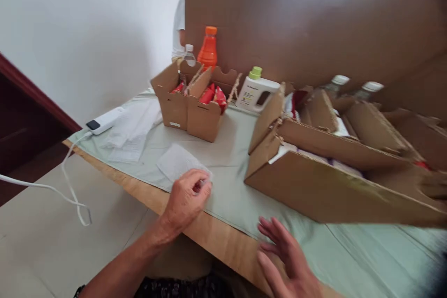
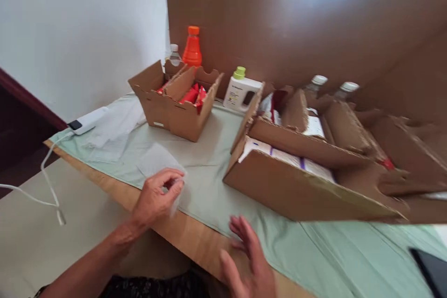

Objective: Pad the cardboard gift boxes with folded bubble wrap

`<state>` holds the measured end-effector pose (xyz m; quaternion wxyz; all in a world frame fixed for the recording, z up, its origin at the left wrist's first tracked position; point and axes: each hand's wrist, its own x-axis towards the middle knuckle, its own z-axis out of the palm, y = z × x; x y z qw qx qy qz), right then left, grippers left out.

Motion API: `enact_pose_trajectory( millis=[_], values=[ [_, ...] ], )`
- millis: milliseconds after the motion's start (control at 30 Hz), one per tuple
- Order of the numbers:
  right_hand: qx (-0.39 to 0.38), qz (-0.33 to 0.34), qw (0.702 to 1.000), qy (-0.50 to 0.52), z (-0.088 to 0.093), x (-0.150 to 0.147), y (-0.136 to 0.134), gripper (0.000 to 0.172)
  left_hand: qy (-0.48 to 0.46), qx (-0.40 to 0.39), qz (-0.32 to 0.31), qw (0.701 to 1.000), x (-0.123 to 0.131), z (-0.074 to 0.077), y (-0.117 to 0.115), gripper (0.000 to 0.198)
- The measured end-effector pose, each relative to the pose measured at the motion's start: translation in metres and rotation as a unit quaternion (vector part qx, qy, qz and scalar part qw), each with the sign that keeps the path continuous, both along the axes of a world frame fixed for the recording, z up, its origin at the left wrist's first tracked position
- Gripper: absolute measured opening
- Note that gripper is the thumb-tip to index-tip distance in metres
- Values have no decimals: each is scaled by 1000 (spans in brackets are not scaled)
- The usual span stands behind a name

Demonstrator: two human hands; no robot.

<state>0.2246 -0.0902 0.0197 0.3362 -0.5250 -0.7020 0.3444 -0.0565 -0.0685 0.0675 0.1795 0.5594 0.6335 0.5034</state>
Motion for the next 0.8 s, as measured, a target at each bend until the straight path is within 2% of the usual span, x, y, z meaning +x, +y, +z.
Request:
enact_pose_trajectory(
  millis=[33, 100, 167, 200, 267, 333, 467, 567, 667, 733, 800],
  values=[
    [-41, 18, 999, 29, 2, -12, 3, 68, -38, -32, -50, 998, 21, -2, -3, 17],
    [-88, -24, 993, 76, 5, -30, 13, 78, -83, -81, -148, 982, 52, -3, -12, 30],
    [-100, -71, 987, 104, 4, -39, 25, 79, -89, -82, -215, 969, 65, -3, -21, 34],
    [-95, -86, 986, 104, 4, -42, 29, 77, -80, -66, -228, 968, 65, -4, -25, 32],
    [-74, -89, 990, 78, 3, -43, 35, 68, -42, -29, -218, 975, 57, -6, -29, 26],
    [-38, -76, 996, 35, 7, -41, 38, 57, 5, -6, -180, 984, 41, -9, -31, 21],
    [10, -40, 998, -55, 22, -19, 45, 43, 72, 16, -122, 990, 19, -9, -29, 19],
    [27, -44, 991, -124, 30, 14, 54, 40, 114, 27, -140, 983, 20, -7, -25, 20],
    [98, -122, 969, -190, 32, 43, 54, 33, 156, 34, -181, 971, 32, -9, -18, 21],
    [160, -177, 949, -207, 32, 50, 45, 29, 184, 39, -199, 962, 40, -10, -13, 22],
    [217, -186, 936, -204, 33, 41, 32, 25, 222, 45, -214, 950, 47, -12, -8, 23]
  ],
)
